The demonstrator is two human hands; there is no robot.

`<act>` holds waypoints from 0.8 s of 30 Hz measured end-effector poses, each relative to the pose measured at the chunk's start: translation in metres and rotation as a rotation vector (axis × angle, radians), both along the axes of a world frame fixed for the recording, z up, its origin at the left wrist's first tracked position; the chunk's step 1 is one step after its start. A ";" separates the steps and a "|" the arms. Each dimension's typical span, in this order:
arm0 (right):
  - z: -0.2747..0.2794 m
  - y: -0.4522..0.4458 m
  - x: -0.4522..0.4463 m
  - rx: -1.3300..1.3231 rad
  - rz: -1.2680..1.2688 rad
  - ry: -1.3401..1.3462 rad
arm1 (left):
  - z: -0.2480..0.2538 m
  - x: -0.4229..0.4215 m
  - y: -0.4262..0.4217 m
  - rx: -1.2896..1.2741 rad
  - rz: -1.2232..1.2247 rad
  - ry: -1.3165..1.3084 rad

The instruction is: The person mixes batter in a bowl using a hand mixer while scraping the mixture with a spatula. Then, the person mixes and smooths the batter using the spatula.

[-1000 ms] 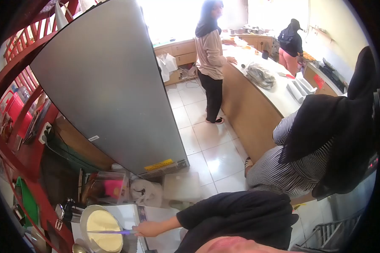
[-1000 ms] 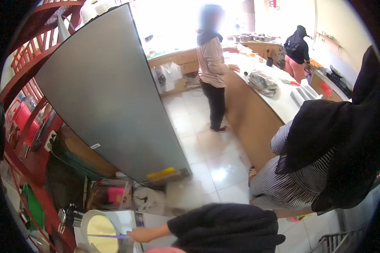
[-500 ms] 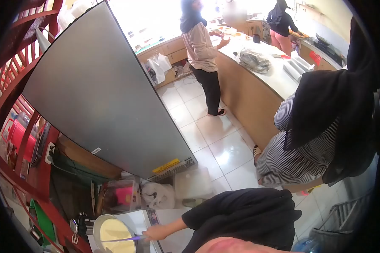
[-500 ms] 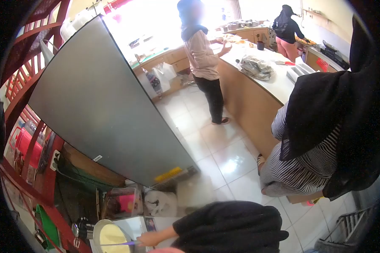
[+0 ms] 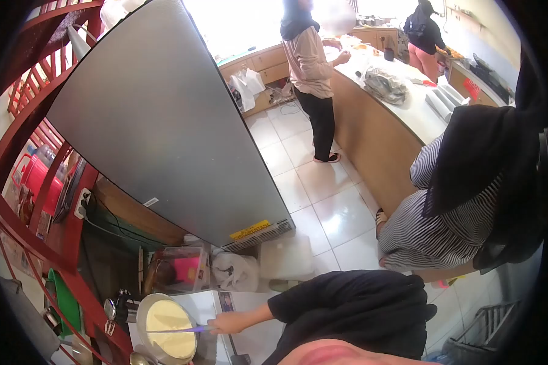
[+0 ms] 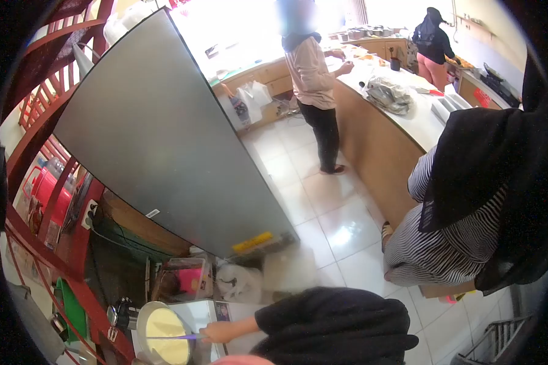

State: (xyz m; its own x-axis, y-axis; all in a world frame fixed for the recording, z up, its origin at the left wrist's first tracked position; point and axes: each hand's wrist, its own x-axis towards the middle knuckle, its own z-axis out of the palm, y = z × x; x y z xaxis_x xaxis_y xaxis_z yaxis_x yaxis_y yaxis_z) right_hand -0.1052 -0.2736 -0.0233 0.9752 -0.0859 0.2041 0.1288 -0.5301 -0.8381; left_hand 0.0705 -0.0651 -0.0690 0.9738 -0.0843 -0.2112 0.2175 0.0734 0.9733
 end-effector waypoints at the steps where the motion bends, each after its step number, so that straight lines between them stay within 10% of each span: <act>1: 0.008 0.001 -0.001 0.012 -0.001 0.004 | 0.001 0.002 0.003 -0.004 0.001 -0.004; 24: 0.046 0.020 0.013 -0.057 -0.103 0.138 | 0.007 0.007 0.060 -0.175 0.020 -0.072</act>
